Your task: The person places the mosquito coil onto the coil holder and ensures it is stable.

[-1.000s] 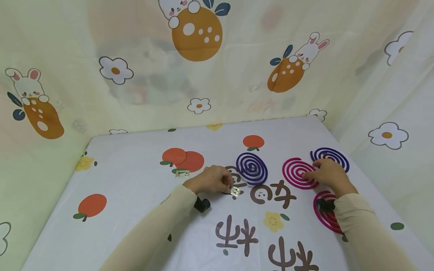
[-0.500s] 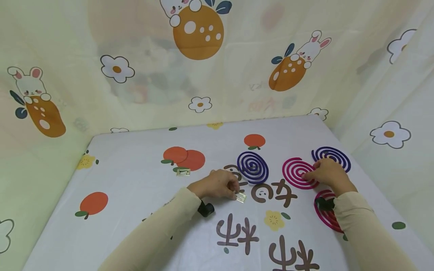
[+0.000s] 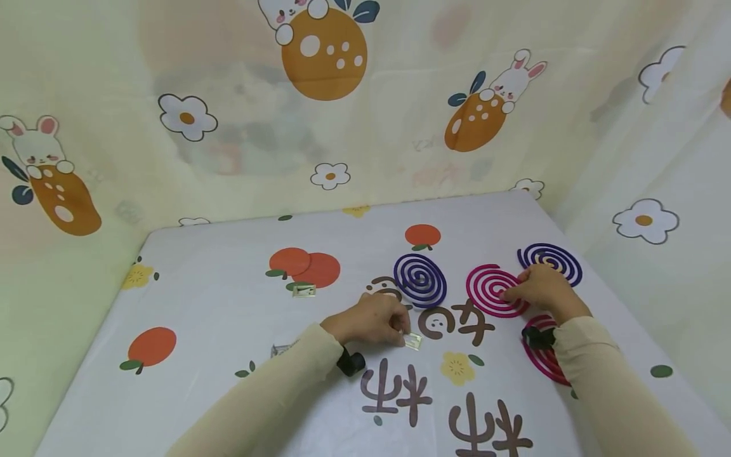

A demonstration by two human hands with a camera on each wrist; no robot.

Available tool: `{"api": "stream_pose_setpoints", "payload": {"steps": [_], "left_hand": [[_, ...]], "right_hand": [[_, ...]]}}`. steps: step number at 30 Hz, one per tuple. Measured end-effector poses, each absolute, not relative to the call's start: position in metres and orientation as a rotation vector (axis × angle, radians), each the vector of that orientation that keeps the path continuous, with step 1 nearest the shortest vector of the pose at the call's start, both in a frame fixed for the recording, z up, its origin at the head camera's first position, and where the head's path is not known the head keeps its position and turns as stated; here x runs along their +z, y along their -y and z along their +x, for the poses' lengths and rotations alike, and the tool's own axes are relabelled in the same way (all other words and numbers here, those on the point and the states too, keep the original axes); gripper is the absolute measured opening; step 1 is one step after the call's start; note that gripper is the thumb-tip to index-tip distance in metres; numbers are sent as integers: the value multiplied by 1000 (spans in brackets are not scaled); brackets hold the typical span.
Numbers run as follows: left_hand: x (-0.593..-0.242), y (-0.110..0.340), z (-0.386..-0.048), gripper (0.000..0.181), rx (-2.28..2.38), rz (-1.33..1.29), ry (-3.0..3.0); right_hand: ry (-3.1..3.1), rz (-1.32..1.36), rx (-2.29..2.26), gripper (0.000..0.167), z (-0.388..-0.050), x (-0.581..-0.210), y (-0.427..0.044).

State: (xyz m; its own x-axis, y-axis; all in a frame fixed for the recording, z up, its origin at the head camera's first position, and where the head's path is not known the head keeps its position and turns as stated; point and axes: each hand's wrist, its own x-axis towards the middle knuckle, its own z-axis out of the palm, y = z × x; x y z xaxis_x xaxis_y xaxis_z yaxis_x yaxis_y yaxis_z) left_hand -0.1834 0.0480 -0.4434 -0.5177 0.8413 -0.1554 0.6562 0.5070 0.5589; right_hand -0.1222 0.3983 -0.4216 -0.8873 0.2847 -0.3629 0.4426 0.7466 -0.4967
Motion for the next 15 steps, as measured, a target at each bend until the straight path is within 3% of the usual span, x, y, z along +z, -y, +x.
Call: {"api": "stream_pose_setpoints", "payload": {"steps": [15], "left_hand": [[-443,-59,-170,13,613,1284,-2356]], "right_hand": [[-2636,605,-915,61,-121,-419,-396]]}}
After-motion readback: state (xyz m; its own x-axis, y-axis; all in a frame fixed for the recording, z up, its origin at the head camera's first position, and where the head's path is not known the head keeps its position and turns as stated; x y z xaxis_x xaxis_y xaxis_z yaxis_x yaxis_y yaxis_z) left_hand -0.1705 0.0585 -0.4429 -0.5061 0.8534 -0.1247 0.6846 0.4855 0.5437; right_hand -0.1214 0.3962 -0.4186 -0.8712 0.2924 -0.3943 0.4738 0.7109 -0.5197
